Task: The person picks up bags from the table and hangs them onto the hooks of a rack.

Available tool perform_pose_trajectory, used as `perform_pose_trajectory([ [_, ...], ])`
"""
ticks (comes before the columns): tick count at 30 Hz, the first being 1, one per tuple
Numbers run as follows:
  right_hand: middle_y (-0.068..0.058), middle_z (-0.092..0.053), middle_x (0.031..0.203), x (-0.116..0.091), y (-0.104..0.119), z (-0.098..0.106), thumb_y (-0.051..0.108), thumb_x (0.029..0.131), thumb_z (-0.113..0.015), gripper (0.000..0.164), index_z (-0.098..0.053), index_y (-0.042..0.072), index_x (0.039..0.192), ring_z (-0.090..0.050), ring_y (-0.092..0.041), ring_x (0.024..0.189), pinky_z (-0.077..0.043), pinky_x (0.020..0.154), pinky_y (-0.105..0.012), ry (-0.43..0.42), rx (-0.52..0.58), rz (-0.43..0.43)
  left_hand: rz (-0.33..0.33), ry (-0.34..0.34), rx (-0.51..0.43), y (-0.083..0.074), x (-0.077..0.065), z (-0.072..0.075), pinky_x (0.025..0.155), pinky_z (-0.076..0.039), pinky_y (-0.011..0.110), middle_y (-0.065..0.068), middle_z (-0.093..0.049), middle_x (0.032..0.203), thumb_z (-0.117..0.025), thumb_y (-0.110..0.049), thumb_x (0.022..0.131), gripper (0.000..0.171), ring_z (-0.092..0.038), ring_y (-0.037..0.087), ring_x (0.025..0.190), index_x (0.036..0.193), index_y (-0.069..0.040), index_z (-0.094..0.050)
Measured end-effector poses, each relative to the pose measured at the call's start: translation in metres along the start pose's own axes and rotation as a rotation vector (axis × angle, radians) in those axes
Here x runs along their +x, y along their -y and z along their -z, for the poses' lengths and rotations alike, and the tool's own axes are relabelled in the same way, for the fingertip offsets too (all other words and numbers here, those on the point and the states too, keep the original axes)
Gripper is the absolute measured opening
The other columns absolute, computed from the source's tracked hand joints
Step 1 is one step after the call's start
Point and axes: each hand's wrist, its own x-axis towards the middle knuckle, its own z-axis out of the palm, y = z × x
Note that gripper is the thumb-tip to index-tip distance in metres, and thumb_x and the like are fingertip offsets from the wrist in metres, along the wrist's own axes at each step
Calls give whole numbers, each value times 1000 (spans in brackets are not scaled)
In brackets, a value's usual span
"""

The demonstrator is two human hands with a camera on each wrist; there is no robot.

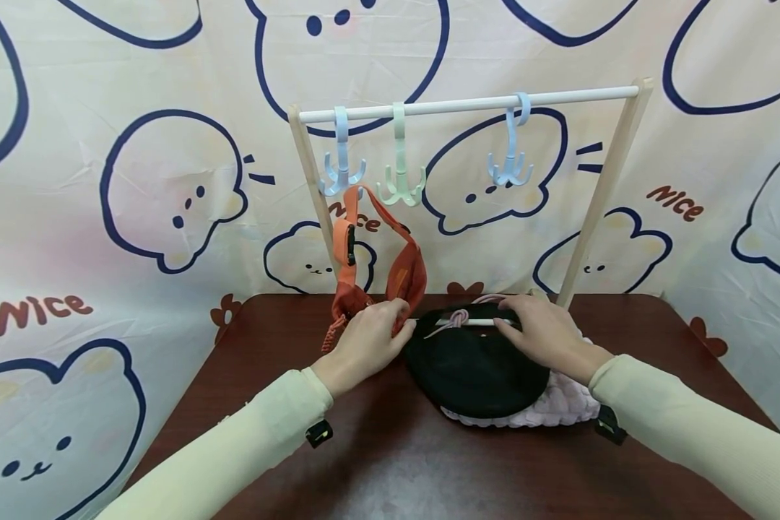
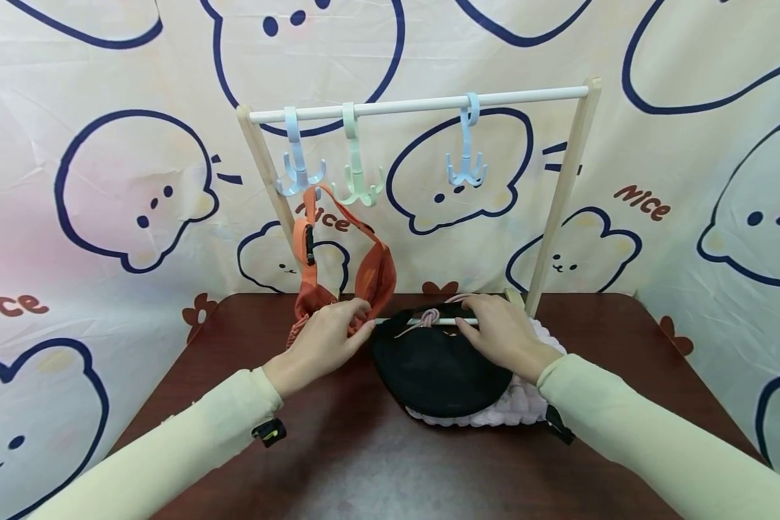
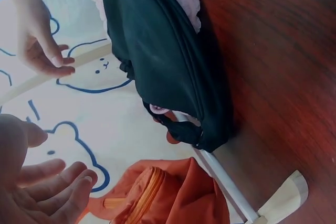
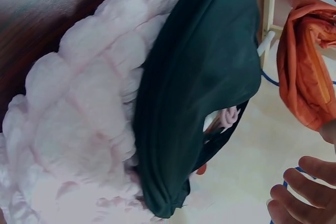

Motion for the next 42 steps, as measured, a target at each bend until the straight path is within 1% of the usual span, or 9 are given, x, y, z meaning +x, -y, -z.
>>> perform_pose_trajectory([
  [3,-14,-74,118,-1,-4,-3,32,97,-65,34,-70,5,118,-69,-32,100,-57,73,-48,-5,-5,-4,2,22,0,-1,1,-5,71,-56,32,7,-71,92,-66,-24,99,22,-62,14,74,112,-7,-67],
  [6,-13,-74,116,-1,-8,-6,32,97,-65,34,-71,6,118,-68,-31,97,-56,68,-46,-4,-11,-12,8,46,-4,-2,2,-10,76,-59,36,8,-73,98,-65,-23,99,22,-66,16,79,113,-7,-68],
  [13,-13,-74,114,-2,-13,-8,33,98,-64,34,-71,6,118,-67,-27,91,-54,64,-42,8,-7,-35,26,75,5,-3,3,-20,77,-59,37,10,-73,102,-64,-25,99,25,-69,17,82,116,-7,-67],
  [18,-13,-74,114,-2,-14,-10,31,97,-65,32,-71,6,116,-65,-24,86,-53,62,-40,11,15,-40,6,89,16,-4,4,-29,80,-59,39,13,-74,107,-64,-26,100,28,-70,19,87,118,-5,-66],
  [23,-13,-73,116,-3,-13,-12,31,97,-65,32,-71,5,115,-67,-25,88,-53,63,-41,19,21,-44,-8,90,41,-5,4,-36,79,-59,38,10,-74,104,-64,-27,100,29,-70,19,85,118,-6,-66],
  [28,-14,-74,112,-4,-14,-12,31,97,-66,33,-71,4,115,-66,-22,82,-51,58,-37,26,17,-48,-8,105,54,-4,5,-41,79,-59,39,11,-73,105,-63,-27,100,30,-72,22,87,120,-4,-66],
  [35,-16,-73,114,-4,-21,-14,30,97,-65,35,-70,2,118,-65,-21,81,-51,59,-38,42,7,-57,14,144,67,-6,10,-48,84,-59,40,12,-73,110,-64,-26,100,32,-72,23,94,123,-4,-65],
  [39,-18,-72,116,-2,-24,-15,30,97,-65,38,-67,1,122,-65,-23,81,-52,60,-40,57,7,-78,25,163,73,-6,13,-53,84,-59,40,12,-72,110,-64,-27,100,33,-71,22,93,124,-4,-64],
  [42,-19,-72,113,0,-27,-16,29,97,-65,38,-66,1,123,-63,-23,79,-52,59,-40,66,10,-93,44,169,74,-5,14,-57,83,-60,39,12,-72,108,-65,-26,99,32,-71,22,92,123,-5,-65],
])
